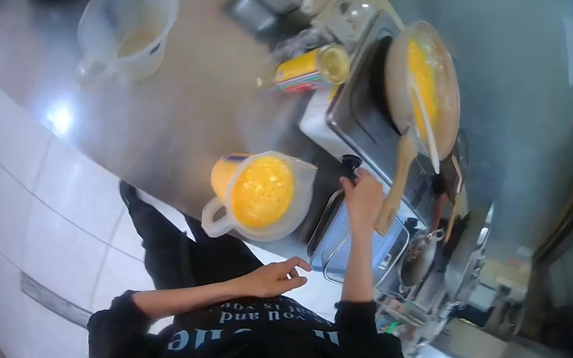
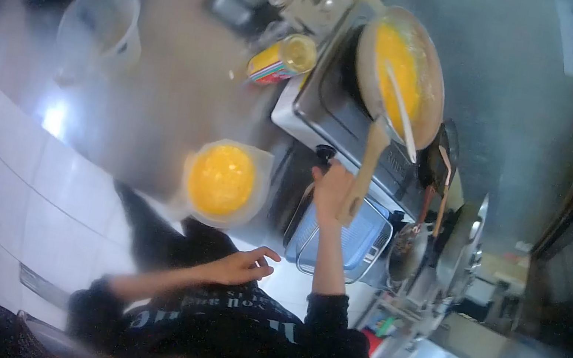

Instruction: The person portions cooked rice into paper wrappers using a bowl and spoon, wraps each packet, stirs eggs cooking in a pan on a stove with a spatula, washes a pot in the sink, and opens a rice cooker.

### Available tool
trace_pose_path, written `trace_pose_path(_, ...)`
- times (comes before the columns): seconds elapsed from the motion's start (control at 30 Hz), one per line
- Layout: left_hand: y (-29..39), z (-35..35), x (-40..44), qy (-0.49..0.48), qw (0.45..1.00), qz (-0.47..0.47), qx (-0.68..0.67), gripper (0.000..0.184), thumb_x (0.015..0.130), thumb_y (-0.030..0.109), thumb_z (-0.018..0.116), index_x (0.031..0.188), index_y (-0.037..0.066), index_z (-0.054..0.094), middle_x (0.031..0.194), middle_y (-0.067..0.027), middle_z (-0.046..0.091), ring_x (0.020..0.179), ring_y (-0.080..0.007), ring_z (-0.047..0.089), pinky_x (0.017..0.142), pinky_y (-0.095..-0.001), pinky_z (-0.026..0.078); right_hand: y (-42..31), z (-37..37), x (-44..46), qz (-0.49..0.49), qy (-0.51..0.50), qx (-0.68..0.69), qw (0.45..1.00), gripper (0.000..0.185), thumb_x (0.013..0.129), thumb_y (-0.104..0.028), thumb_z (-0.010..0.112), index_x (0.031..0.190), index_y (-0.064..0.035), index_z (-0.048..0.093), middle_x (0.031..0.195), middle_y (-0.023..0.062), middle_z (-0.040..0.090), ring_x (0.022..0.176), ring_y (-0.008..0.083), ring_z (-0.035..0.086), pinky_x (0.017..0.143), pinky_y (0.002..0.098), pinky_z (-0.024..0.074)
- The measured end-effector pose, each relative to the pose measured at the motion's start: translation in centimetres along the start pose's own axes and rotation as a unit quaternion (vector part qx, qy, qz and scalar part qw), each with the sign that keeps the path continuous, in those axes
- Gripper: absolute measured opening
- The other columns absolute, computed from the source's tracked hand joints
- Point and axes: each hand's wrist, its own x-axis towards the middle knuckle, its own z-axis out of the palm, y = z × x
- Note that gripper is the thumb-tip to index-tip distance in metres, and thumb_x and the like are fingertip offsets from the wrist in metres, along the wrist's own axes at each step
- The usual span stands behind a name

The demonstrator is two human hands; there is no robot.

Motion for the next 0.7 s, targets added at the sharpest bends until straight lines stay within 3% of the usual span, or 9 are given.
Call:
trace_pose_path(0.07, -0.8, -0.7, -1.1, 0.032, 0.999, 0.026, -0.017, 0.039, 0.092, 0.032, 0.049, 0.123, 0.010, 0.043, 0.085, -0.0091, 0.058, 0.076, -0.0173, 0.057, 0.070, -0.0309, 0.045, 0.2, 1.0, 1.8, 0.093, -0.124, -0.161, 0.975, 0.030, 0.074, -0.024, 0.069, 0.096, -0.0041, 0.065, 0.085, 0.0189, 0.065, 0.080, 0.0360, 0.063, 0.071, 0.0421, 0.0500)
trace_pose_path(0.1, -0.9, -1.2, -2.0, 0.060, 0.997, 0.040, -0.009, 0.038, 0.091, 0.034, 0.049, 0.121, 0.011, 0.044, 0.082, -0.0115, 0.060, 0.075, -0.0207, 0.060, 0.068, -0.0321, 0.046, 0.6, 1.5, 1.8, 0.077, -0.140, -0.181, 0.971, 0.030, 0.074, -0.024, 0.069, 0.096, -0.0041, 0.065, 0.085, 0.0189, 0.065, 0.080, 0.0360, 0.063, 0.071, 0.0421, 0.0500)
trace_pose_path(0.13, -0.5, -2.2, -2.9, 0.070, 0.996, 0.013, -0.048, 0.038, 0.091, 0.033, 0.050, 0.121, 0.011, 0.045, 0.084, -0.0106, 0.061, 0.073, -0.0218, 0.060, 0.068, -0.0330, 0.046, 1.0, 2.1, 2.0, 0.059, -0.141, -0.207, 0.966, 0.030, 0.075, -0.029, 0.068, 0.089, -0.0028, 0.065, 0.084, 0.0199, 0.064, 0.078, 0.0359, 0.063, 0.069, 0.0434, 0.0502)
trace_pose_path(0.2, -2.7, -3.0, -3.8, 0.128, 0.987, 0.057, -0.076, 0.038, 0.090, 0.032, 0.050, 0.121, 0.010, 0.045, 0.085, -0.0111, 0.061, 0.072, -0.0231, 0.060, 0.066, -0.0337, 0.046, 0.6, 2.8, 1.9, 0.030, -0.151, -0.241, 0.958, 0.033, 0.076, -0.034, 0.067, 0.083, -0.0015, 0.064, 0.083, 0.0209, 0.064, 0.077, 0.0359, 0.064, 0.066, 0.0447, 0.0503)
trace_pose_path(0.37, -1.9, -4.9, -6.8, 0.170, 0.981, 0.032, -0.090, 0.038, 0.090, 0.029, 0.050, 0.120, 0.007, 0.043, 0.087, -0.0115, 0.061, 0.072, -0.0237, 0.059, 0.068, -0.0342, 0.046, 1.6, 2.6, 2.5, -0.023, -0.089, -0.362, 0.928, 0.022, 0.082, -0.026, 0.056, 0.076, -0.0066, 0.065, 0.076, 0.0160, 0.065, 0.073, 0.0325, 0.065, 0.062, 0.0420, 0.0523)
trace_pose_path(0.5, -2.6, -5.4, -8.1, 0.209, 0.967, 0.080, -0.125, 0.036, 0.091, 0.028, 0.049, 0.120, 0.008, 0.043, 0.083, -0.0100, 0.059, 0.072, -0.0216, 0.057, 0.069, -0.0320, 0.045, 2.2, 3.0, 2.8, -0.028, -0.107, -0.394, 0.912, 0.019, 0.083, -0.020, 0.052, 0.076, -0.0089, 0.065, 0.076, 0.0137, 0.066, 0.074, 0.0305, 0.066, 0.061, 0.0392, 0.0531)
trace_pose_path(0.7, -2.0, -6.1, -11.0, 0.224, 0.965, 0.065, -0.125, 0.033, 0.091, 0.024, 0.049, 0.120, 0.011, 0.044, 0.082, -0.0082, 0.057, 0.072, -0.0195, 0.057, 0.070, -0.0310, 0.044, 1.1, 3.1, 3.5, -0.038, -0.158, -0.428, 0.889, 0.016, 0.083, -0.016, 0.051, 0.080, -0.0108, 0.066, 0.080, 0.0103, 0.067, 0.074, 0.0283, 0.066, 0.059, 0.0362, 0.0535)
